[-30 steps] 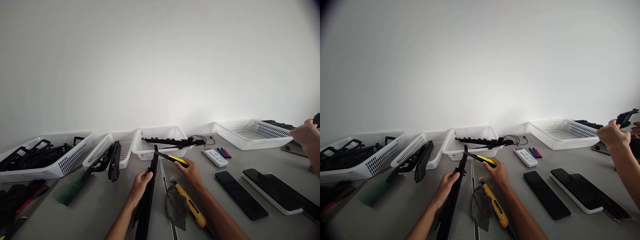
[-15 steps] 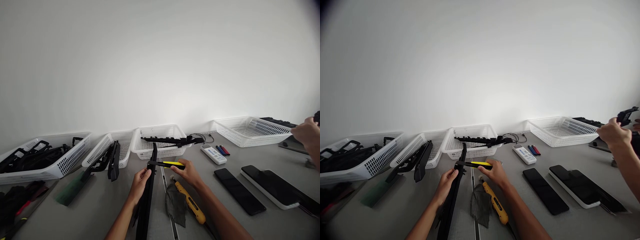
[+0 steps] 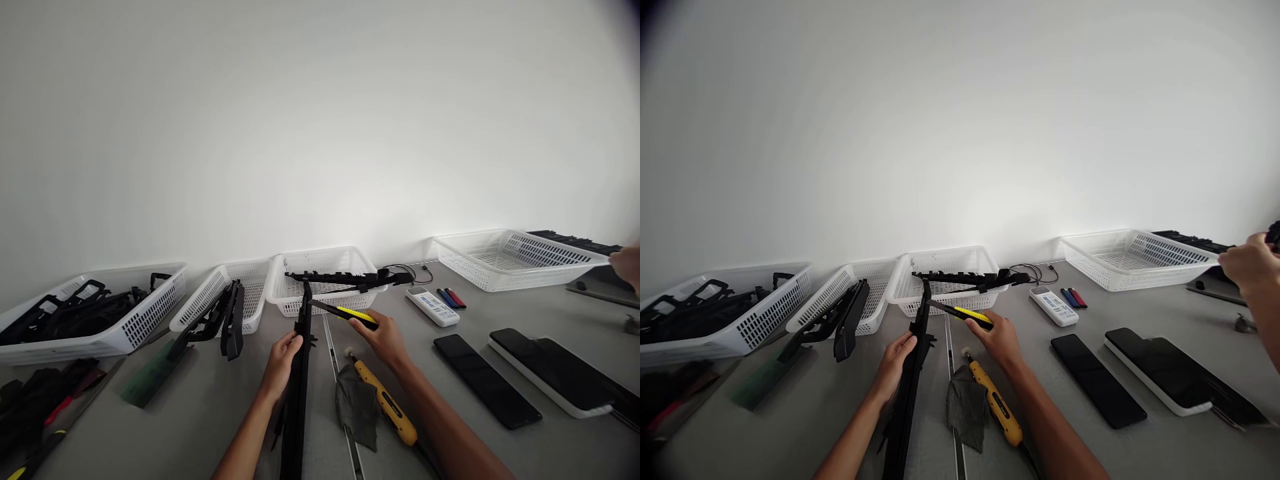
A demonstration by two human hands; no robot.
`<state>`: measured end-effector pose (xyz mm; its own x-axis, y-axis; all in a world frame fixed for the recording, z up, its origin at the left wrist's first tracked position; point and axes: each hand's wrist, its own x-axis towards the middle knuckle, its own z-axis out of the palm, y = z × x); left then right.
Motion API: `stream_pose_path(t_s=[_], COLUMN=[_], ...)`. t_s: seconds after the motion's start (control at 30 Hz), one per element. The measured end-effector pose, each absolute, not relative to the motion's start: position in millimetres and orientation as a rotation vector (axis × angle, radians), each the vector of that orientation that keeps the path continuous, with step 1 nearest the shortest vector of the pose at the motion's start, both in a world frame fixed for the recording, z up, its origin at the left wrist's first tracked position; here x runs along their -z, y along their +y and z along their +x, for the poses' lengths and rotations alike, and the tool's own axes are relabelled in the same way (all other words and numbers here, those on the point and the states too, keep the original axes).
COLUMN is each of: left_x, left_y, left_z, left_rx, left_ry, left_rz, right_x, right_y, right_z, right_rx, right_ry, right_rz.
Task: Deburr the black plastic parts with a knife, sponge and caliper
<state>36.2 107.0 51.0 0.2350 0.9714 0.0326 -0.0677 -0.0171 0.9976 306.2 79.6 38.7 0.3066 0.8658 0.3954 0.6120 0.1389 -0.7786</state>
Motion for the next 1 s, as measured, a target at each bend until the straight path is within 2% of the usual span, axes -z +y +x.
stream_pose_path(t_s=[0.53,0.77,1.0], left_x=[-46.0,-38.7,-40.5], left_y=[109.4,112.5,112.6], left_z=[35.3,33.8,36.5], left_rx=[-1.004,-1.017,-0.997], left_ry=[1.033,1.036,1.057], left_rz=[1.265,1.244,1.264], right_x=[-53.4,-45.0,-43.5], right_y=[71.4,76.0,79.3], right_z=[300.7,299.1,305.0], right_rx=[-0.561,-0.501,-0.592], right_ry=[-1.472,-1.349,-1.386], right_rz=[-1.366,-1.395,-1.370])
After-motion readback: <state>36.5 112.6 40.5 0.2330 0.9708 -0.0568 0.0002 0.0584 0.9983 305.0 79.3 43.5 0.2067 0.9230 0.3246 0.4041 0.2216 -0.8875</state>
